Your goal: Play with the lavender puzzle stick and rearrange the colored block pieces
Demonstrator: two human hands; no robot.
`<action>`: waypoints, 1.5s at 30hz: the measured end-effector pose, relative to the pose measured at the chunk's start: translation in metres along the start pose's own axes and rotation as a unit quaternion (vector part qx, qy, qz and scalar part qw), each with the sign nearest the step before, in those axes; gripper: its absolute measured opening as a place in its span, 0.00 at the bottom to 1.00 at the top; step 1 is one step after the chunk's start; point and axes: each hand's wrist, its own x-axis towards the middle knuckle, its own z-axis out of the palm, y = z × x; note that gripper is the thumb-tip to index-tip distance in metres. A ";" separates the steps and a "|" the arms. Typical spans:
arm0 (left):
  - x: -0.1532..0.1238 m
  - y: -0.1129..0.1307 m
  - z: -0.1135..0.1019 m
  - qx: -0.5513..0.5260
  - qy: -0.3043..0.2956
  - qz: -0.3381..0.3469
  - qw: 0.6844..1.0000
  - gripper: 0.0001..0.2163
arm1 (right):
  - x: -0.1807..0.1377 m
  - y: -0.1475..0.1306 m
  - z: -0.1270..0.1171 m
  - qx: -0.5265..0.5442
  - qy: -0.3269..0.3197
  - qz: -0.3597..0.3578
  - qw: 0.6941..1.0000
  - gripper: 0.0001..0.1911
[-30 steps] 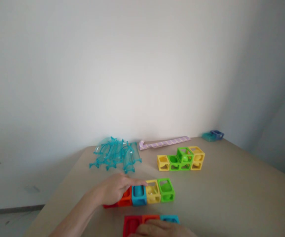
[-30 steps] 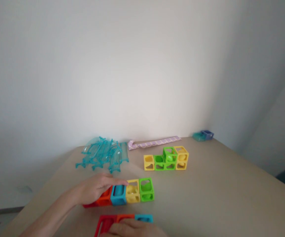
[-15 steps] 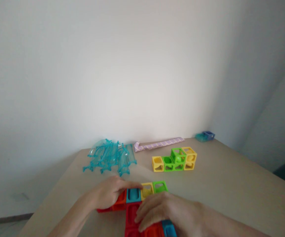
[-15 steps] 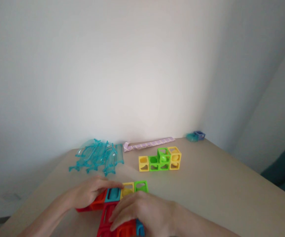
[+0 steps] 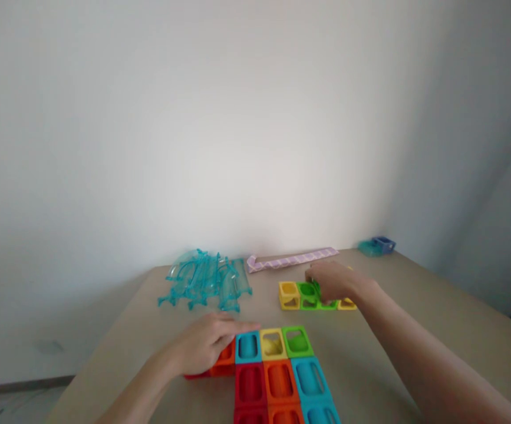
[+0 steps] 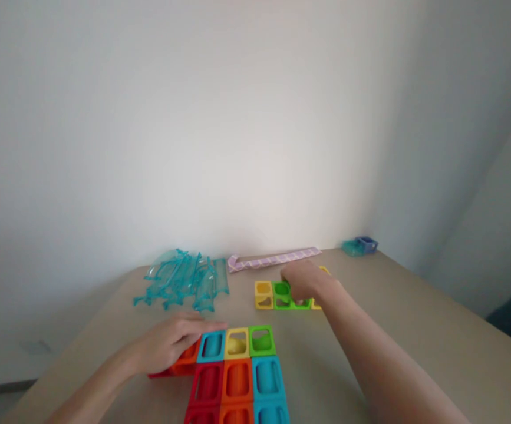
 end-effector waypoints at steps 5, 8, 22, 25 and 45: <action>0.019 0.007 -0.007 0.014 0.114 -0.057 0.992 0.23 | 0.005 -0.019 0.004 0.012 0.034 -0.061 0.997 0.14; 0.054 0.016 -0.007 0.090 0.122 -0.016 0.988 0.29 | 0.006 -0.033 0.003 0.029 0.064 -0.099 0.993 0.13; 0.108 0.057 -0.056 0.211 -0.049 0.030 0.976 0.11 | 0.008 -0.026 0.006 0.086 0.119 -0.104 0.984 0.27; 0.050 0.072 -0.077 0.199 -0.038 -0.009 0.979 0.15 | 0.010 -0.025 0.008 0.089 0.121 -0.104 0.983 0.30; -0.083 0.071 0.046 0.197 0.251 -0.022 0.948 0.16 | -0.020 -0.080 -0.008 0.086 0.225 -0.265 0.934 0.25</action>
